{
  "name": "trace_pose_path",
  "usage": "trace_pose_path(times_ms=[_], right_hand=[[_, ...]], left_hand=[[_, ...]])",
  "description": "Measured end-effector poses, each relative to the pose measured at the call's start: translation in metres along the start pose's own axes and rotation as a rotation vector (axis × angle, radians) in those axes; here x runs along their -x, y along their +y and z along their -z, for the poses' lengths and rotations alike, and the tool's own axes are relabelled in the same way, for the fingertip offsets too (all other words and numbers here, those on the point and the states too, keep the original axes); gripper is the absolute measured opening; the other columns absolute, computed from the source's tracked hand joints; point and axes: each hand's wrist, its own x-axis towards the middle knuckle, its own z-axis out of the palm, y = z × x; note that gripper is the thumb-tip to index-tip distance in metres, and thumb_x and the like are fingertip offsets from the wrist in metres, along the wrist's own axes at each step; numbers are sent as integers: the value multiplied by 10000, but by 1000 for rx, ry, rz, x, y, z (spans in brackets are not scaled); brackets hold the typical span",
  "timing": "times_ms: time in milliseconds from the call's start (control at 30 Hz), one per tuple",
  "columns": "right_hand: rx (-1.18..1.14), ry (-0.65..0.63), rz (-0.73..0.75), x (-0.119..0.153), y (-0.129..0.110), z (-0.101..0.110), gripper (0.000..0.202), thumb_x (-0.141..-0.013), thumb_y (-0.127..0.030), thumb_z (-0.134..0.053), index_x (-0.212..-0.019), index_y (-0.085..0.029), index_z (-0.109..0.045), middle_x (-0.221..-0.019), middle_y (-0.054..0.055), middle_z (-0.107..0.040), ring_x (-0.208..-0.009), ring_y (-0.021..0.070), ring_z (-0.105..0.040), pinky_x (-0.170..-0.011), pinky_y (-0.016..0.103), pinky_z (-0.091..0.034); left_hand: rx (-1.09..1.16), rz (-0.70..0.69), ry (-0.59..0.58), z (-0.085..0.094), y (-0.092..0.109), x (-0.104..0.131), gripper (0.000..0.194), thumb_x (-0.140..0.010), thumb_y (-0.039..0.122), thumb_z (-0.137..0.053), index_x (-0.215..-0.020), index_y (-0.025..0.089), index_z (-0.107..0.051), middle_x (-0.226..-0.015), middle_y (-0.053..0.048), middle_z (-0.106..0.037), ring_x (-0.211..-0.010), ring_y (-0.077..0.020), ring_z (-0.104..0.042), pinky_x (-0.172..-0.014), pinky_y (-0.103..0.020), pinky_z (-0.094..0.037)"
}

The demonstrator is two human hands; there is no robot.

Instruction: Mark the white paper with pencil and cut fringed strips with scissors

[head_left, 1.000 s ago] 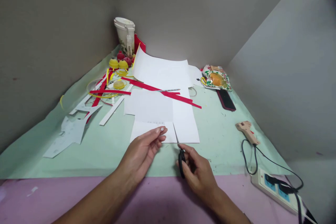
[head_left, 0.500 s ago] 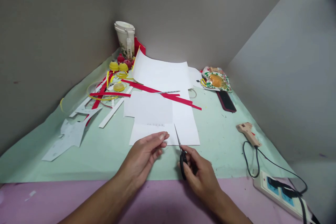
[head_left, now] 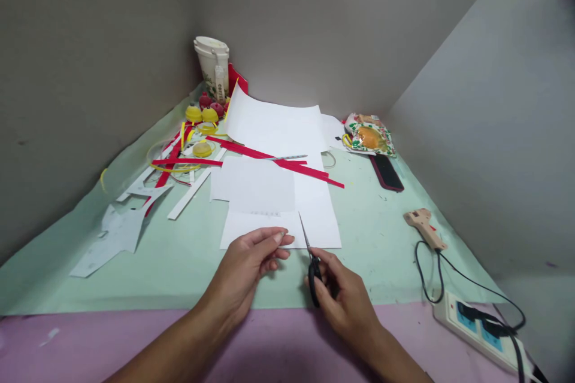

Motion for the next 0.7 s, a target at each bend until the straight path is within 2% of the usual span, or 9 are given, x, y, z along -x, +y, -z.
trace_pose_path(times_ms=[100, 200, 367, 500, 700], right_hand=[[-5, -33, 33, 1, -3, 1, 451, -805, -101, -513, -1246, -190, -533, -801, -1, -620, -658, 106, -577, -640, 174, -488], [-1, -59, 65, 2, -7, 1, 465, -788, -93, -513, -1241, -195, -536, -810, 2, -638, -661, 108, -586, -653, 178, -492], [67, -123, 92, 2, -8, 4, 458, -800, -134, -537, -1252, -210, -540, -955, 42, -685, -790, 148, -639, -757, 231, -516], [120, -183, 94, 0, -5, 8, 452, -816, -153, -537, -1262, -228, -539, -1032, 54, -704, -858, 175, -669, -787, 261, -527], [222, -13, 129, -6, -5, 10, 458, -801, -174, -542, -1257, -212, -569, -1051, 96, -708, -908, 212, -678, -767, 279, -556]], left_hand=[[-189, -135, 40, 2, 5, 0, 224, -796, 327, -665, -945, 166, -710, -950, -75, -740, -718, -128, -610, -602, -223, -437], [-449, -282, 128, 5, 12, 1, 215, -780, 346, -667, -920, 198, -735, -828, -38, -736, -721, -158, -613, -681, -264, -446], [-604, -405, 182, 7, 18, 2, 186, -771, 347, -663, -887, 235, -755, -939, -26, -736, -780, -187, -626, -755, -291, -441], [-498, -359, 208, 7, 19, 1, 199, -753, 344, -693, -896, 219, -754, -868, -34, -743, -736, -172, -629, -699, -266, -447], [-107, -129, 63, 10, 17, -4, 239, -768, 322, -702, -941, 157, -717, -974, -95, -740, -762, -139, -640, -617, -213, -448]])
